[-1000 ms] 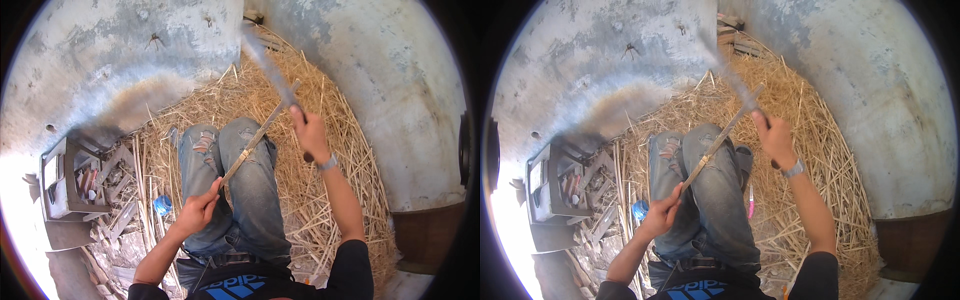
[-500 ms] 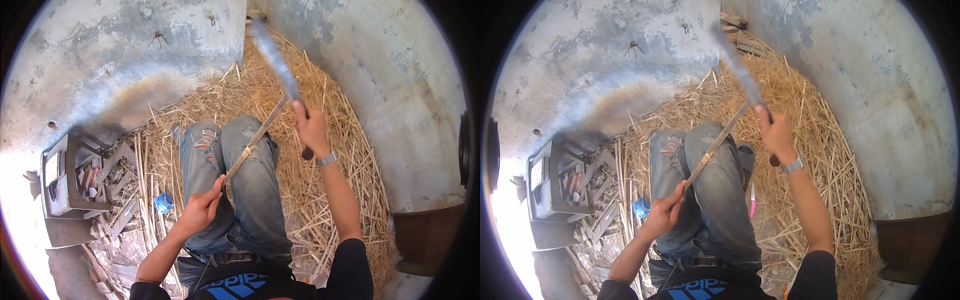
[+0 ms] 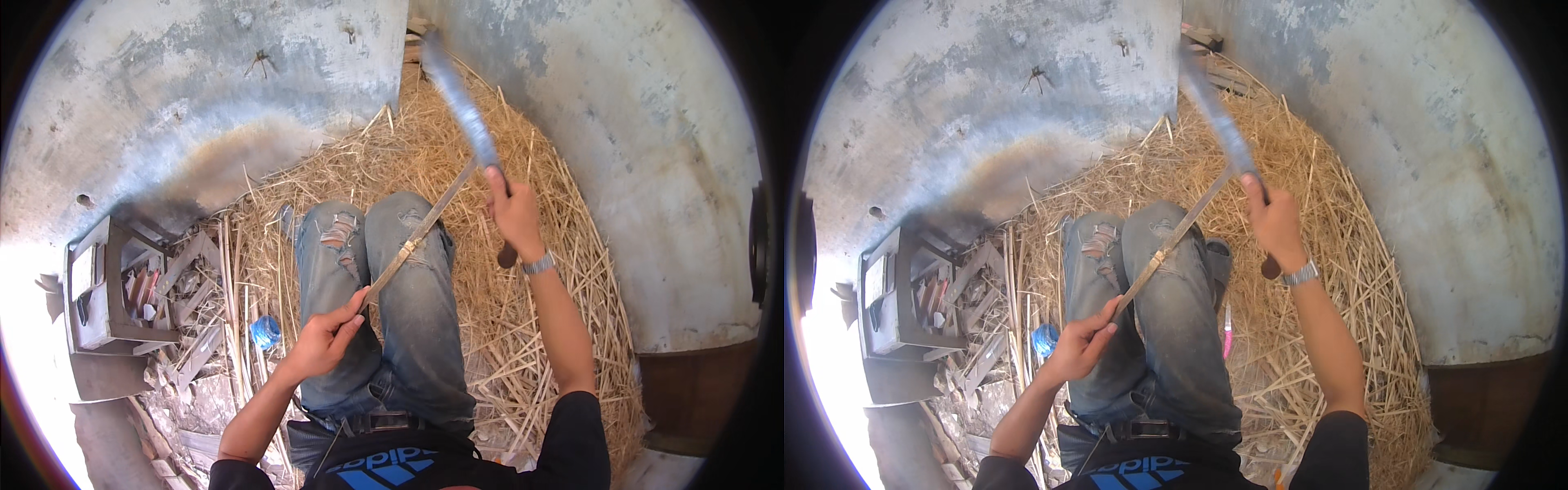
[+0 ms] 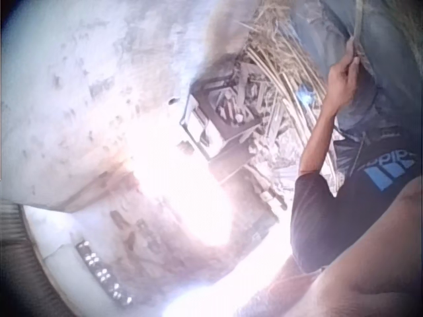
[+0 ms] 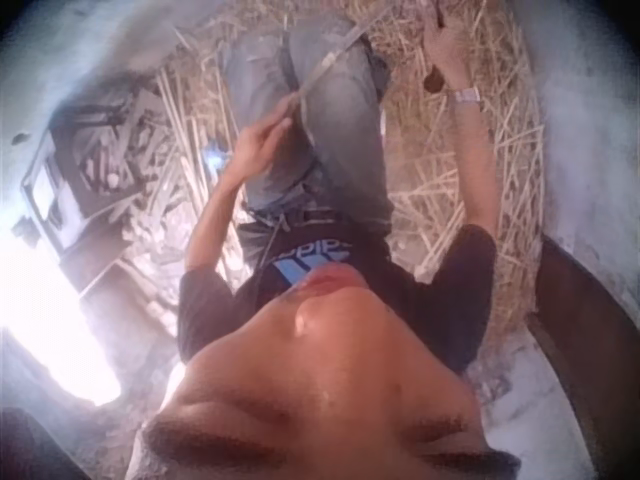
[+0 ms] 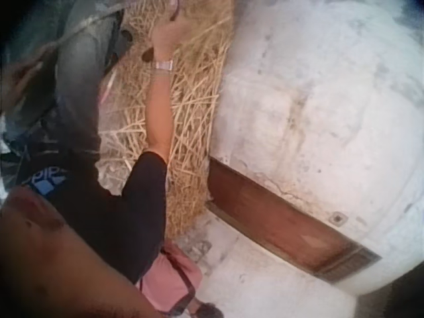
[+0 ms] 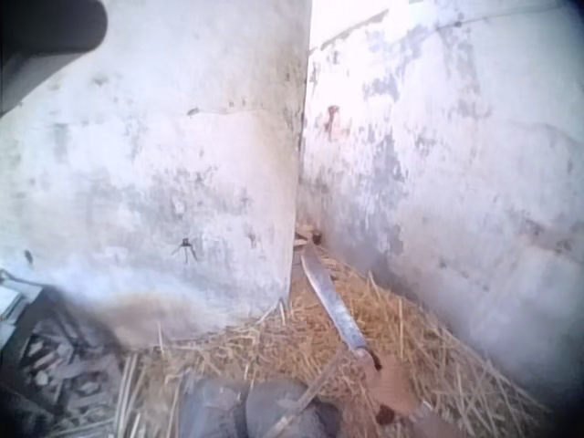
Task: The person whittles a thin wooden branch using a knife and a large blade, scraping along the length of the wood to remove the bark and smooth the surface.
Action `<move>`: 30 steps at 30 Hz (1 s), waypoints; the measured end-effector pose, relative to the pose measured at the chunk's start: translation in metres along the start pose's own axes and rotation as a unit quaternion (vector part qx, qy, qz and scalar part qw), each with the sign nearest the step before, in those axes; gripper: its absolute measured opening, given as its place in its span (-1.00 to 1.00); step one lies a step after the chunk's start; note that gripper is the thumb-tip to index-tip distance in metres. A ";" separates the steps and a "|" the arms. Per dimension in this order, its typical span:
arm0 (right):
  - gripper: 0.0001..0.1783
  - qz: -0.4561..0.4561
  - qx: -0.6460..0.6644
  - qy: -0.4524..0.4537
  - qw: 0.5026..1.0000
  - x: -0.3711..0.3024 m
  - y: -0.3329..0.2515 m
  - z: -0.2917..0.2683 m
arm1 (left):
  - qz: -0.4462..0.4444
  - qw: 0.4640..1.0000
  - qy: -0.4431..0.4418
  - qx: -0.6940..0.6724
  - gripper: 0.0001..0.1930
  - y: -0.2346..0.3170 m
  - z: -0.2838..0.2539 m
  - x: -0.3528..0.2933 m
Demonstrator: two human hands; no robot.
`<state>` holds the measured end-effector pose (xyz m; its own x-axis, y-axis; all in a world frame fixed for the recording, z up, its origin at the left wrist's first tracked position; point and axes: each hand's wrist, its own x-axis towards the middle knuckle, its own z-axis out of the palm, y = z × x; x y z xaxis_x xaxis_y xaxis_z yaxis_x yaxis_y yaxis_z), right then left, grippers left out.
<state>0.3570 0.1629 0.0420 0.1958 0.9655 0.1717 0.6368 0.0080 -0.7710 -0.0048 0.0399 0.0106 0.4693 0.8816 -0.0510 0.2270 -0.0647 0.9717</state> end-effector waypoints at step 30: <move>-0.30 -0.018 -0.054 0.035 0.998 0.016 -0.001 -0.009 | -0.056 0.996 -0.027 -0.064 -0.49 -0.013 -0.006 -0.009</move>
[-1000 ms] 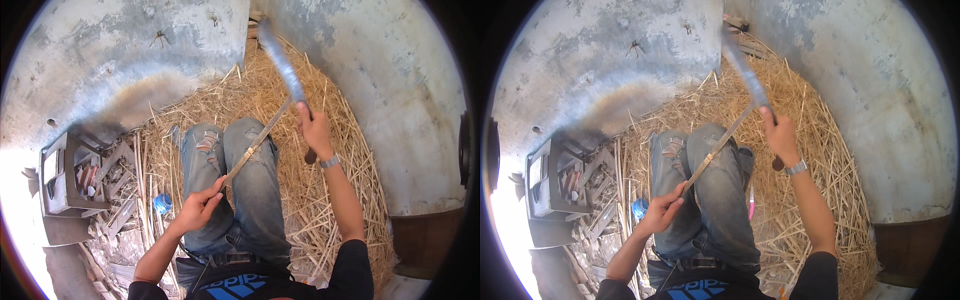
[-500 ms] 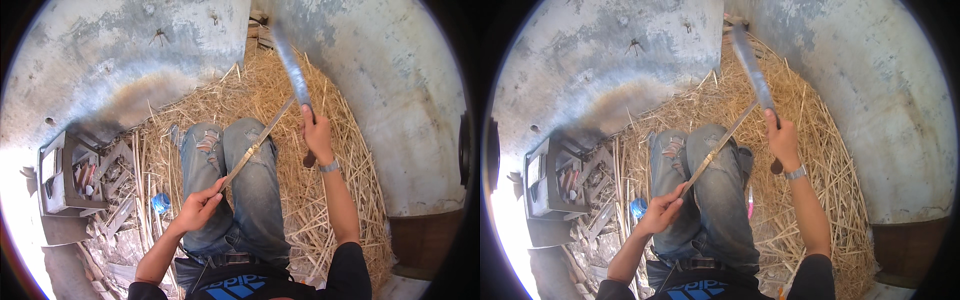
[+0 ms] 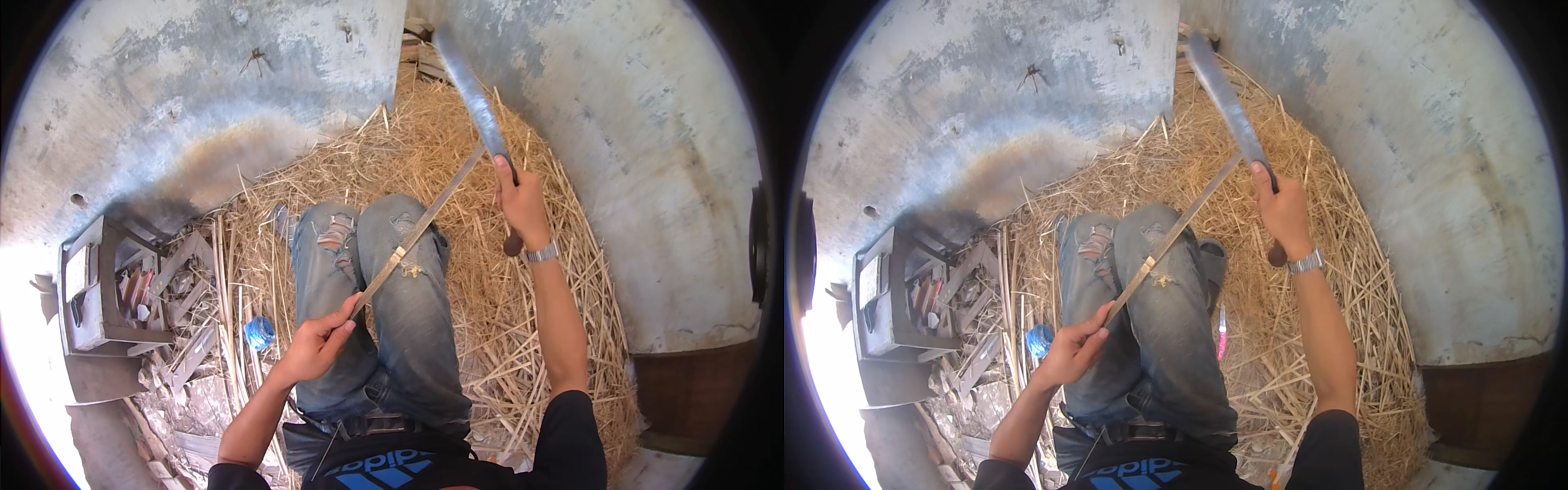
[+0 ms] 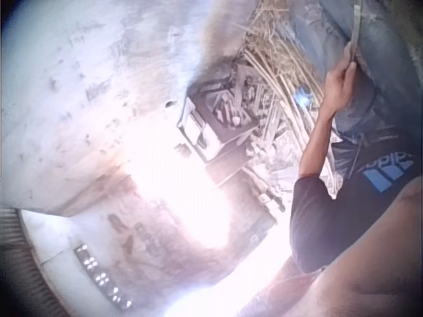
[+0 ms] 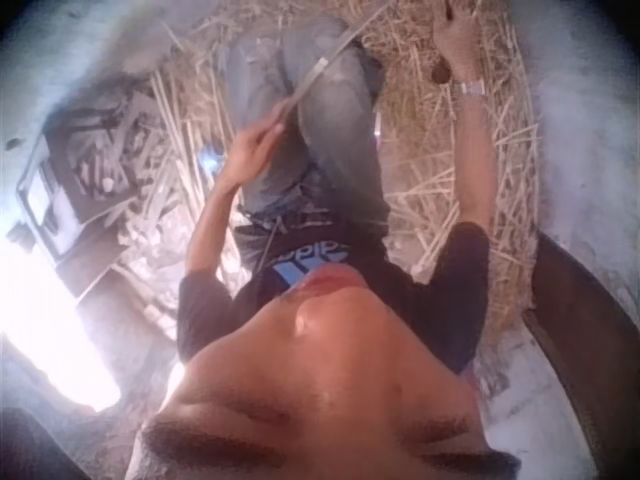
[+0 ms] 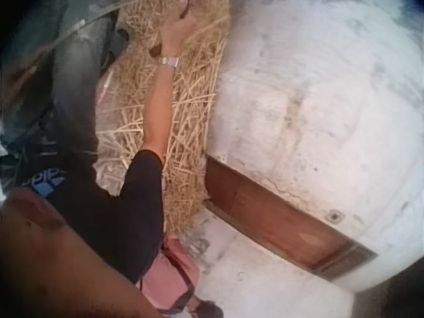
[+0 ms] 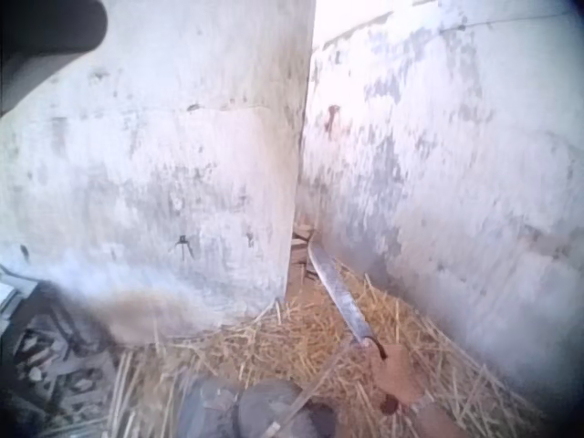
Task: The person whittles a thin wooden branch using a knife and a large blade, scraping along the length of the wood to remove the bark and smooth the surface.
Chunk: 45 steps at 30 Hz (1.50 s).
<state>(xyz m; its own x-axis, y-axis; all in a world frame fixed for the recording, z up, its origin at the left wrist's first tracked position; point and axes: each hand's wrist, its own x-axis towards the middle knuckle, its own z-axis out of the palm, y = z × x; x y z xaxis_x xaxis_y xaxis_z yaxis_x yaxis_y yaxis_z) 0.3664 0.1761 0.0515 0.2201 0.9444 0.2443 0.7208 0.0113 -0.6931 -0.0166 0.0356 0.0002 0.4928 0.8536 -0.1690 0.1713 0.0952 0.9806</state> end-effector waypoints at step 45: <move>-0.27 -0.077 0.003 0.004 0.997 0.025 0.014 0.010 | -0.014 0.995 0.050 0.081 -0.52 0.003 0.007 -0.003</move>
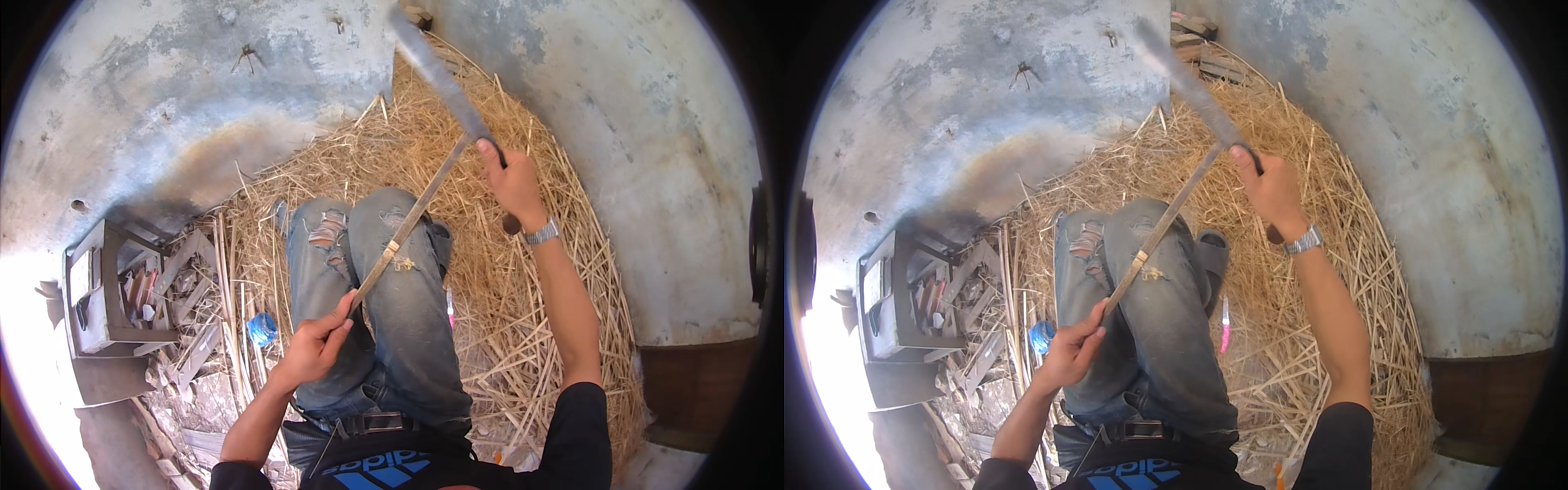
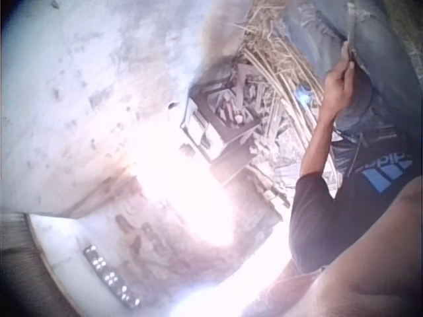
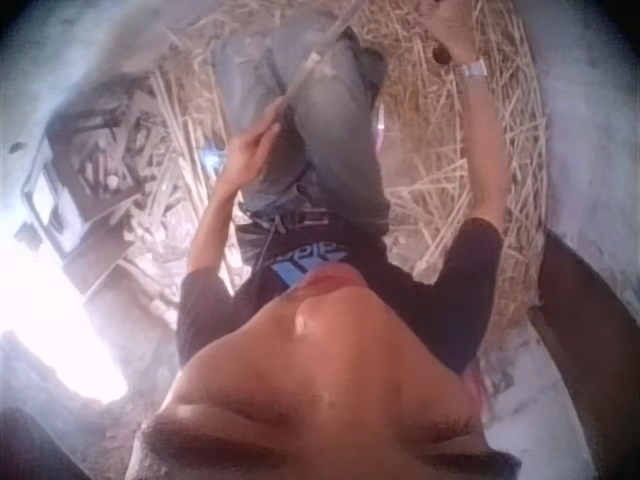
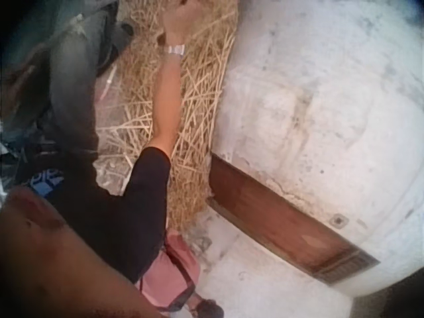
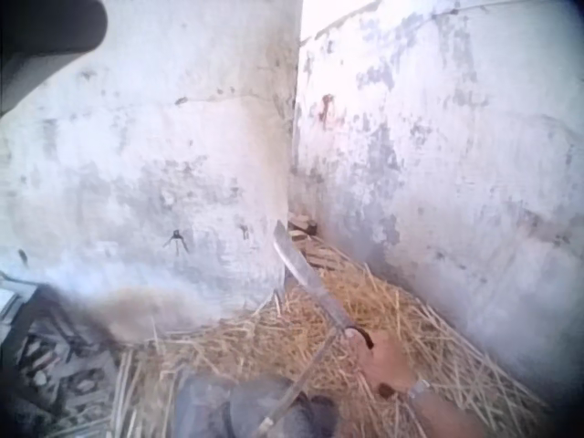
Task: The person whittles a thin wooden branch using a knife and a large blade, scraping along the length of the wood to remove the bark and smooth the surface.
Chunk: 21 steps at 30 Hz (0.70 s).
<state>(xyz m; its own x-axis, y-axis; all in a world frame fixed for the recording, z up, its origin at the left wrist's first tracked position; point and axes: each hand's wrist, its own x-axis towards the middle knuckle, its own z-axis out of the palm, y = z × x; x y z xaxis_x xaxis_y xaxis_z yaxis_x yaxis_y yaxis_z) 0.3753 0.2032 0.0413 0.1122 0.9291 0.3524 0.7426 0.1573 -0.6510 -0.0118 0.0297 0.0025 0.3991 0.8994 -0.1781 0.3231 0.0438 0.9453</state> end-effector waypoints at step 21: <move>-0.29 0.005 0.039 0.071 0.997 0.001 -0.001 -0.013 | 0.047 0.999 0.000 -0.018 -0.53 0.002 0.000 0.009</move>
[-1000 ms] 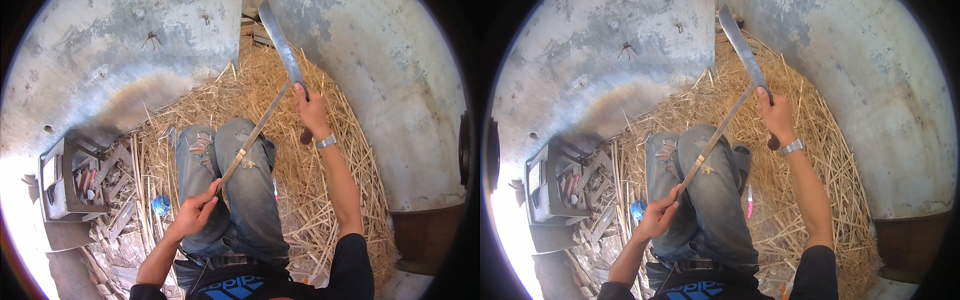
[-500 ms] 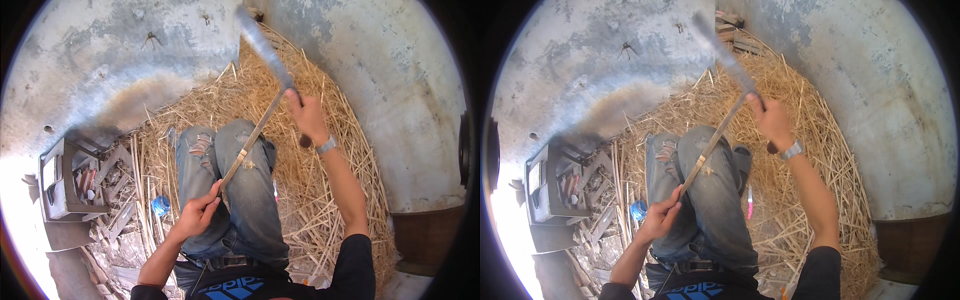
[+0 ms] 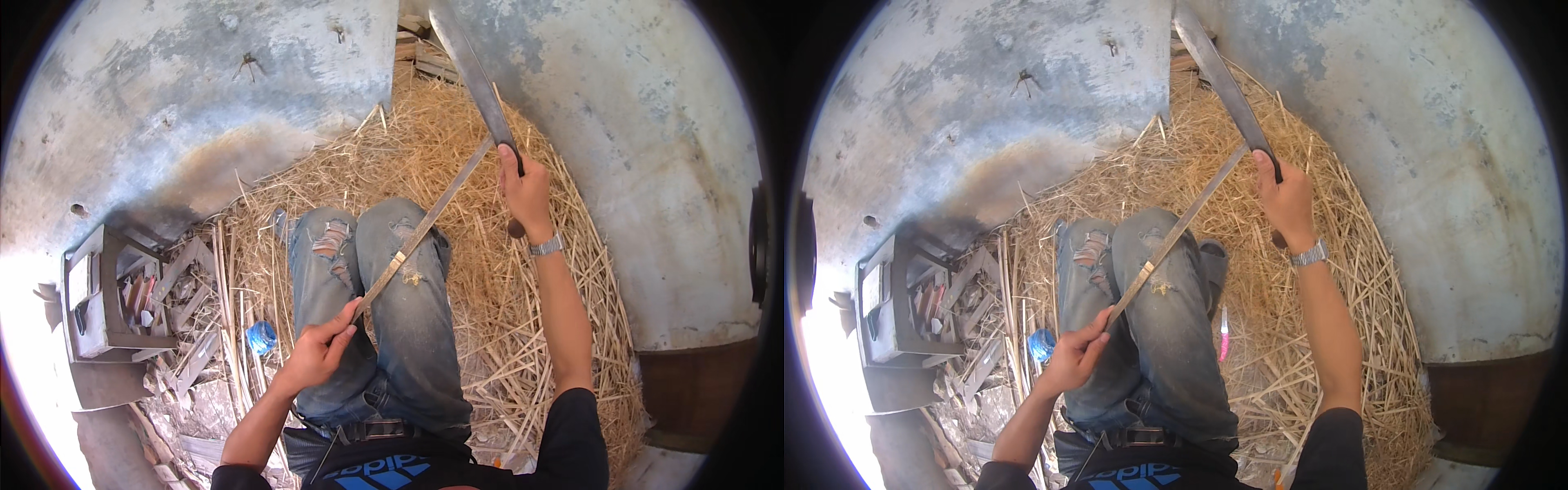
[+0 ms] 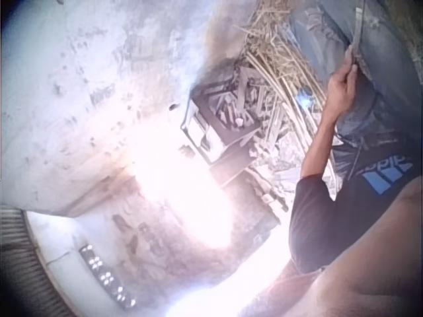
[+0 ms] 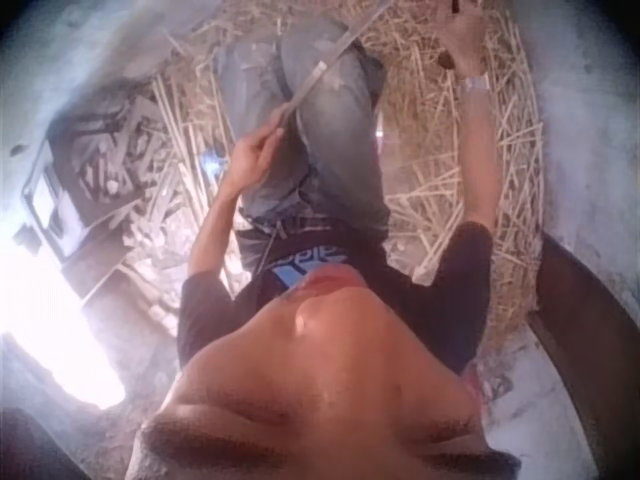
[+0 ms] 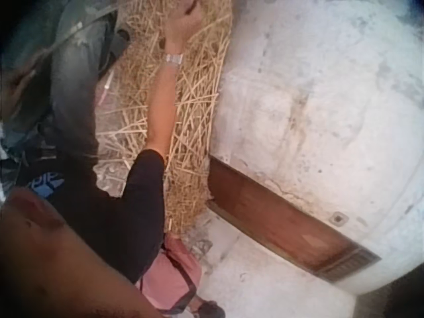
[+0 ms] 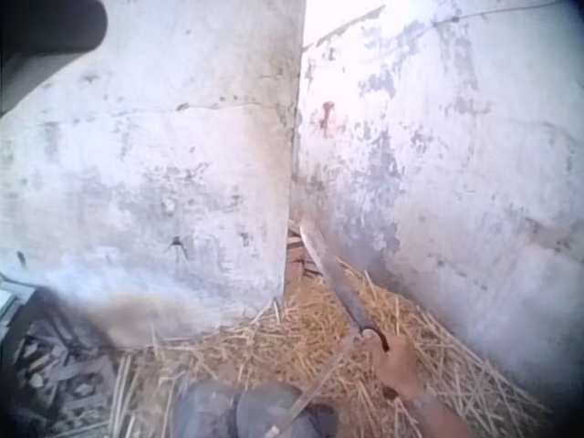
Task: The person whittles a thin wooden branch using a knife and a large blade, scraping along the length of the wood to remove the bark and smooth the surface.
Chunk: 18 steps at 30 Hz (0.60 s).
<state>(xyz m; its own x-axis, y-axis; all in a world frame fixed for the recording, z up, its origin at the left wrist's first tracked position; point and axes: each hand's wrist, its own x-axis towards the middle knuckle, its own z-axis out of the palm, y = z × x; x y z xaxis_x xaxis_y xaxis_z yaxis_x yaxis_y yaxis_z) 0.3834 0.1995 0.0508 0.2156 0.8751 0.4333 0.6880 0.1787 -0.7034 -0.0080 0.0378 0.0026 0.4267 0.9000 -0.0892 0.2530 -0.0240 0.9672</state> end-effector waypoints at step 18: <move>-0.30 0.078 0.057 -0.124 0.988 -0.035 -0.014 0.032 | 0.025 0.995 0.028 0.088 -0.49 -0.008 -0.005 -0.004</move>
<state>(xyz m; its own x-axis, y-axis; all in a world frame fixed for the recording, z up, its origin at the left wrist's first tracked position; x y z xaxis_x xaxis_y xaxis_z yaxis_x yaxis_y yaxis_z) 0.3440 0.1809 0.0281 0.1279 0.9766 0.1730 0.5742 0.0693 -0.8158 -0.0158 0.0367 -0.0036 0.3951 0.9184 -0.0236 0.3823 -0.1409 0.9132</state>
